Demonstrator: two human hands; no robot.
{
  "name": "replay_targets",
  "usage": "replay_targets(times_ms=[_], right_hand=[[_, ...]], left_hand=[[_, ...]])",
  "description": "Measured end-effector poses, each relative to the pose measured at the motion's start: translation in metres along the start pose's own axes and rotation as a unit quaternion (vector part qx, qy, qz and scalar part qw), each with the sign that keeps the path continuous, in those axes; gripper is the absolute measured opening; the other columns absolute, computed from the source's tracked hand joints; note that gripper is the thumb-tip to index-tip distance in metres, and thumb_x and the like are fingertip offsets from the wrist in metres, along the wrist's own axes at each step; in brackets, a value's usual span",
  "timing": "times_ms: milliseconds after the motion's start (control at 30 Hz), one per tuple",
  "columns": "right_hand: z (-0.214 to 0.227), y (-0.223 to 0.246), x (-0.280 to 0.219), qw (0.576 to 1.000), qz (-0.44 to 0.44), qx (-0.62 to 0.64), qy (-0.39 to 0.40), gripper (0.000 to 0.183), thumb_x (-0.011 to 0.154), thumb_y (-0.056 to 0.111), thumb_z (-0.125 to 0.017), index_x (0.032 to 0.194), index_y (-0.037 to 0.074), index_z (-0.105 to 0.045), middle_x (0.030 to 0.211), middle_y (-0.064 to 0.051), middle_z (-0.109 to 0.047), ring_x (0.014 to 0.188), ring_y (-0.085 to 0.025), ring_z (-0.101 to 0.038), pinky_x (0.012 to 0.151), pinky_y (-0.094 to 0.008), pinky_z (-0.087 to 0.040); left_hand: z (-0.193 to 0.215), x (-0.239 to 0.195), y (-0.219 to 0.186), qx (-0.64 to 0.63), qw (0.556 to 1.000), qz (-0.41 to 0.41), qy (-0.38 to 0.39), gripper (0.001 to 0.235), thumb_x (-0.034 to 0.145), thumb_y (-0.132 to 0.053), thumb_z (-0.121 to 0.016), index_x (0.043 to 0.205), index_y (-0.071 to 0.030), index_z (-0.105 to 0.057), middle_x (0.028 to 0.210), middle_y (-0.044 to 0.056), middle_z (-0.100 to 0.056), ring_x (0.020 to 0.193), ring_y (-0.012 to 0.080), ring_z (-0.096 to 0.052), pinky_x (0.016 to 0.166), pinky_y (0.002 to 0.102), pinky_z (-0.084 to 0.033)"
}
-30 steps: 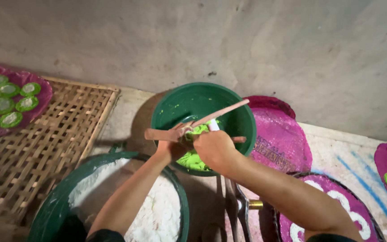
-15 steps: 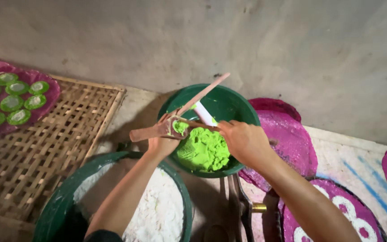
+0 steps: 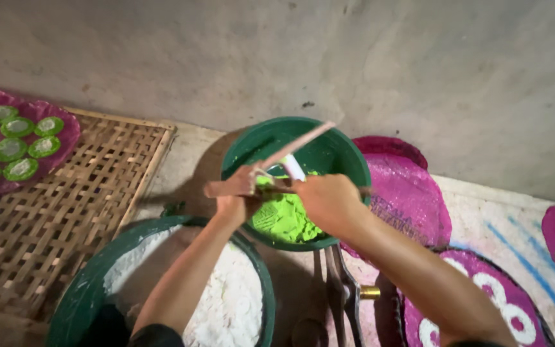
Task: The person uses a wooden mold to shape green and white dough into small circular snacks and places them on a tray.
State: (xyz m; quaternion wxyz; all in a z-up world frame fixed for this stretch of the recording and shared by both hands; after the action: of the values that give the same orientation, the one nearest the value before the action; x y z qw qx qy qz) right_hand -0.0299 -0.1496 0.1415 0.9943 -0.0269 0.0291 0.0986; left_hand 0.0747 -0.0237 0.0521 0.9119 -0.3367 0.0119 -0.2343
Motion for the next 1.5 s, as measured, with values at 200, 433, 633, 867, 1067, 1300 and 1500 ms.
replay_targets(times_ms=[200,433,633,867,1067,1300,1500], right_hand=[[-0.033,-0.027,-0.006,0.932,-0.080,0.303,-0.183,0.031,0.097,0.011,-0.057,0.125,0.003,-0.068,0.094,-0.022,-0.073,0.074,-0.030,-0.074,0.064,-0.043,-0.057],[-0.140,-0.007,-0.015,0.832,-0.116,0.518,-0.165,0.035,0.100,0.012,-0.061,0.134,0.001,-0.063,0.077,-0.017,-0.066,0.065,-0.016,-0.054,0.058,-0.032,-0.047],[-0.203,-0.044,0.001,0.742,-0.097,0.660,0.063,0.030,0.108,0.010,-0.057,0.126,-0.013,-0.059,0.097,-0.019,-0.065,0.081,-0.025,-0.058,0.073,-0.039,-0.050],[-0.035,-0.057,-0.029,0.441,0.158,0.834,-0.291,0.084,0.095,0.044,-0.066,0.154,-0.003,-0.028,0.154,-0.017,-0.043,0.136,-0.028,-0.054,0.111,-0.042,-0.045],[0.033,-0.040,-0.168,0.425,0.177,0.834,-0.304,0.076,0.102,0.038,-0.068,0.161,0.009,-0.029,0.138,-0.025,-0.055,0.106,-0.031,-0.066,0.074,-0.036,-0.056],[0.094,0.015,-0.294,0.776,0.269,0.313,-0.477,0.066,0.095,0.014,-0.064,0.154,0.025,-0.038,0.124,-0.034,-0.068,0.084,-0.017,-0.077,0.060,-0.026,-0.063],[0.085,0.032,-0.355,0.810,0.288,0.281,-0.426,0.069,0.093,0.025,-0.067,0.156,0.022,-0.038,0.120,-0.033,-0.066,0.100,-0.050,-0.075,0.077,-0.047,-0.066]], left_hand=[[0.019,0.004,0.012,0.024,0.977,-0.091,-0.192,0.056,0.080,-0.037,-0.074,0.129,-0.012,-0.061,0.145,0.008,-0.056,0.124,0.0359,-0.056,0.096,0.046,-0.051],[0.022,0.024,0.031,0.087,0.975,-0.005,-0.205,0.034,0.090,-0.032,-0.071,0.121,-0.018,-0.067,0.140,0.008,-0.061,0.116,0.0280,-0.064,0.088,0.042,-0.054],[0.036,0.017,0.072,-0.124,0.967,0.204,-0.093,0.029,0.088,-0.031,-0.075,0.110,-0.012,-0.075,0.105,0.007,-0.075,0.094,0.0199,-0.070,0.082,0.037,-0.054],[-0.105,-0.098,-0.067,-0.669,0.647,0.181,0.317,0.037,0.074,-0.007,-0.066,0.111,-0.004,-0.065,0.093,0.008,-0.065,0.083,0.0215,-0.064,0.071,0.037,-0.054],[-0.083,-0.167,-0.133,-0.560,0.758,0.053,0.330,0.057,0.073,-0.008,-0.072,0.128,-0.017,-0.060,0.115,-0.001,-0.069,0.104,0.0086,-0.069,0.090,0.024,-0.058],[-0.004,-0.206,-0.213,-0.378,0.867,-0.193,0.262,0.025,0.089,-0.022,-0.080,0.102,-0.005,-0.068,0.092,0.010,-0.071,0.084,0.0210,-0.068,0.070,0.042,-0.055],[-0.086,-0.254,-0.252,-0.011,0.916,-0.304,0.261,0.027,0.074,-0.026,-0.076,0.096,-0.012,-0.069,0.083,0.010,-0.070,0.072,0.0297,-0.069,0.058,0.044,-0.054]])
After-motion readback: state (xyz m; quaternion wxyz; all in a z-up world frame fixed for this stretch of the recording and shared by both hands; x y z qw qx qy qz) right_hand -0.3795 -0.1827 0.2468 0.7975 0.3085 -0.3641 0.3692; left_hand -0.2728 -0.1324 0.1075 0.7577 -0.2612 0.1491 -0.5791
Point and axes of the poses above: each hand's wrist, its own x-axis towards the middle knuckle, its own z-axis out of the back of the hand, y = z × x, the point moved 10 cm from there along x, towards the middle knuckle
